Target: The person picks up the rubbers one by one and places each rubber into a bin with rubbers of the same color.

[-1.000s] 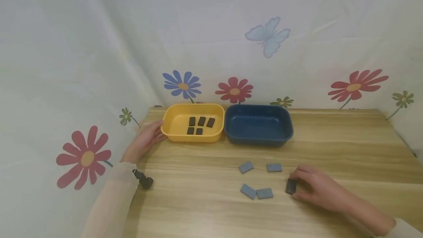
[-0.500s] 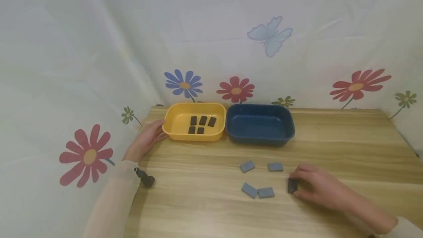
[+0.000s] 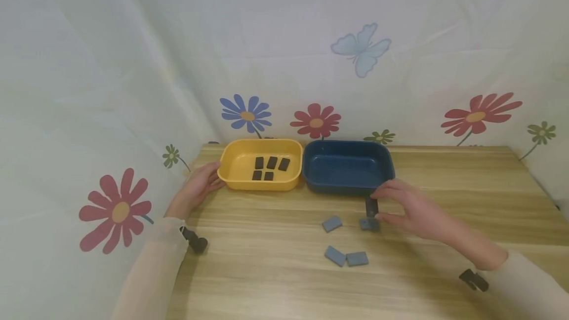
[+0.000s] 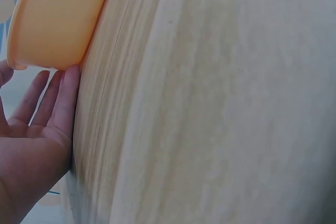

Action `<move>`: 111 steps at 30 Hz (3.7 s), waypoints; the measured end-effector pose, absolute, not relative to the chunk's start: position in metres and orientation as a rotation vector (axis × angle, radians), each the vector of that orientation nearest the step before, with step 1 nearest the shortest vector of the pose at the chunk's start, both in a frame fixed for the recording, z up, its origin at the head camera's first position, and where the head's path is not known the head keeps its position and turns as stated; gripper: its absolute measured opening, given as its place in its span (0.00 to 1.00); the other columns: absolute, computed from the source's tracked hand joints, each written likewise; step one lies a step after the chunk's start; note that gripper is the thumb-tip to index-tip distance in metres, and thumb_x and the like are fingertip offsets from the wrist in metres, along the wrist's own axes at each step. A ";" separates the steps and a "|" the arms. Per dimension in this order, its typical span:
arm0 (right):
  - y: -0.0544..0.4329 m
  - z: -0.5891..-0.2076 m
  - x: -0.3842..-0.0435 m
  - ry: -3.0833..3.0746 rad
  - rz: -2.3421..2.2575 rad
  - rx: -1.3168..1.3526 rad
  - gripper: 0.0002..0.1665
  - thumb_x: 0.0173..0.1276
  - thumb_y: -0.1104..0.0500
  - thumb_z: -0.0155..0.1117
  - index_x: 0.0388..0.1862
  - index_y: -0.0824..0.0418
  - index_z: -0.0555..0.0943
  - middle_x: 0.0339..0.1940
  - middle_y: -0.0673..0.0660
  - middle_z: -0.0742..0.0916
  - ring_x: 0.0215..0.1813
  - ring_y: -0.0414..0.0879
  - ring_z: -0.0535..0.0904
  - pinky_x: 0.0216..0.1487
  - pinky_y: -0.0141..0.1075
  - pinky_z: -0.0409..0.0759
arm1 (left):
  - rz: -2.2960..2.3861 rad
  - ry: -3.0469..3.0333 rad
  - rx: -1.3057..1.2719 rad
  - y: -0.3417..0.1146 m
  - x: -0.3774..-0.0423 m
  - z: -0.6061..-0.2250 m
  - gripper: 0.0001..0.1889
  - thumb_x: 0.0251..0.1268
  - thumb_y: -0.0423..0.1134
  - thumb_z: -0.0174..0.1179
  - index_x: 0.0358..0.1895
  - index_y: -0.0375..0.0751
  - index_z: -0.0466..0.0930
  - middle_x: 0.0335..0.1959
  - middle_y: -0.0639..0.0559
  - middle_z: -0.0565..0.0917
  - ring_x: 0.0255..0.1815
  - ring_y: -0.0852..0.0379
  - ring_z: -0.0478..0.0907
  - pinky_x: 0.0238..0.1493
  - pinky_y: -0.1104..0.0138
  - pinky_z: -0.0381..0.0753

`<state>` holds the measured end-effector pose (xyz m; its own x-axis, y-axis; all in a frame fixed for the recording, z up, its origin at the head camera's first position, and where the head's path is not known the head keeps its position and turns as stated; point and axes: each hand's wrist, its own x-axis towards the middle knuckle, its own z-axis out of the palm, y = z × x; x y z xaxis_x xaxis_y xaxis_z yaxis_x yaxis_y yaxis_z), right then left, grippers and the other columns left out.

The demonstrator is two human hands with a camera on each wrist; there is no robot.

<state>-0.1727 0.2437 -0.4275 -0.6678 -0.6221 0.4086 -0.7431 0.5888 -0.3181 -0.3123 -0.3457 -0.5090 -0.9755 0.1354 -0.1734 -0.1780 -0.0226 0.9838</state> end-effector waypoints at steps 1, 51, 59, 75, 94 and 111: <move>0.241 -0.424 -0.176 -2.548 0.690 1.125 0.25 0.57 0.61 0.86 0.53 0.58 0.87 0.51 0.48 0.87 0.53 0.46 0.84 0.49 0.45 0.88 | 2.097 2.034 -0.050 -0.346 -0.312 -0.509 0.30 0.88 0.48 0.51 0.78 0.29 0.64 0.79 0.37 0.67 0.74 0.50 0.73 0.67 0.55 0.82; 0.048 -0.427 -0.326 -2.828 0.884 1.056 0.24 0.71 0.51 0.77 0.61 0.60 0.86 0.56 0.56 0.89 0.59 0.52 0.83 0.66 0.45 0.82 | 2.093 2.042 -0.103 -0.343 -0.316 -0.509 0.29 0.87 0.50 0.52 0.77 0.32 0.66 0.77 0.40 0.70 0.67 0.58 0.78 0.70 0.53 0.80; 0.026 -0.436 -0.332 -2.869 0.825 1.084 0.24 0.69 0.54 0.79 0.59 0.63 0.87 0.53 0.57 0.90 0.56 0.51 0.84 0.66 0.45 0.81 | 2.085 2.043 -0.102 -0.342 -0.317 -0.511 0.30 0.87 0.50 0.52 0.78 0.32 0.66 0.78 0.39 0.69 0.70 0.55 0.77 0.67 0.56 0.82; 0.006 -0.445 -0.335 -2.972 0.597 1.124 0.17 0.68 0.56 0.80 0.52 0.62 0.90 0.44 0.56 0.91 0.45 0.49 0.82 0.54 0.44 0.84 | 2.078 2.042 -0.119 -0.343 -0.317 -0.511 0.31 0.88 0.49 0.49 0.80 0.31 0.62 0.81 0.37 0.65 0.74 0.51 0.73 0.66 0.58 0.83; 0.002 -0.443 -0.336 -3.042 0.419 1.123 0.16 0.67 0.54 0.80 0.49 0.60 0.91 0.40 0.53 0.90 0.43 0.49 0.83 0.47 0.41 0.85 | 2.070 2.042 -0.074 -0.339 -0.309 -0.502 0.28 0.89 0.45 0.48 0.78 0.29 0.64 0.80 0.36 0.66 0.74 0.51 0.73 0.72 0.52 0.78; 0.002 -0.440 -0.340 -3.087 0.397 1.145 0.15 0.66 0.53 0.80 0.45 0.60 0.90 0.36 0.51 0.89 0.40 0.47 0.82 0.43 0.38 0.85 | 2.048 2.043 -0.095 -0.335 -0.302 -0.489 0.28 0.89 0.44 0.47 0.79 0.29 0.63 0.81 0.36 0.65 0.80 0.42 0.66 0.71 0.51 0.79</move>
